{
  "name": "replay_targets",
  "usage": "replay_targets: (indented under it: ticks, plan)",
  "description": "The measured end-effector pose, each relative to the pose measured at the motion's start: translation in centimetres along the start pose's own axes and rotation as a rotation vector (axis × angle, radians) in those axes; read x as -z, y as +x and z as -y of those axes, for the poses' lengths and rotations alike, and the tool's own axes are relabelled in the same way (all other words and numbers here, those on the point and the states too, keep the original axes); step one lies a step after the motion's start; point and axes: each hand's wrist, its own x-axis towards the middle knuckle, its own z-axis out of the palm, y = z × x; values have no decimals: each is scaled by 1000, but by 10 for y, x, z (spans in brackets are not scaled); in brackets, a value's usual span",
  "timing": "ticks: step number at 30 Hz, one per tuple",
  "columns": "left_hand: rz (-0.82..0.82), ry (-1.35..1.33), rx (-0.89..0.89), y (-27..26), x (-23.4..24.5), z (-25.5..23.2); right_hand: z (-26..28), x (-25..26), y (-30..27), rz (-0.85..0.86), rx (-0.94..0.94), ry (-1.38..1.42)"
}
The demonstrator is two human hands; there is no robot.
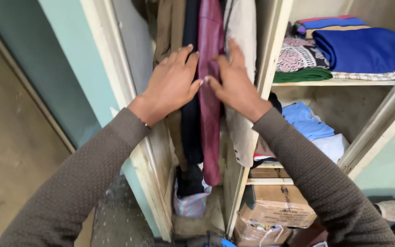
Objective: Organizing clothes by taking them out of a drawer and hanging them on hangers in a closet.
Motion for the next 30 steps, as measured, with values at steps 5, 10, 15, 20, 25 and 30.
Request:
replay_targets:
  ticks: [5,10,15,20,25,30]
  plan:
    - [-87,-12,53,8,18,-6,-11,14,17,-48,90,-30]
    - [-178,-23,42,37,9,14,-28,21,58,-127,88,-141]
    - [-370,-293,-250,99,-29,63,-73,17,137,-306,92,-253]
    - [-560,-100,-431,184,-66,98,-103,17,214,-390,-72,-347]
    - [-437,143,-127,216,-85,111,-127,16,275,-121,-603,-557]
    - [-429,54,-110,202,-81,132,-195,-17,287,-398,-504,-423]
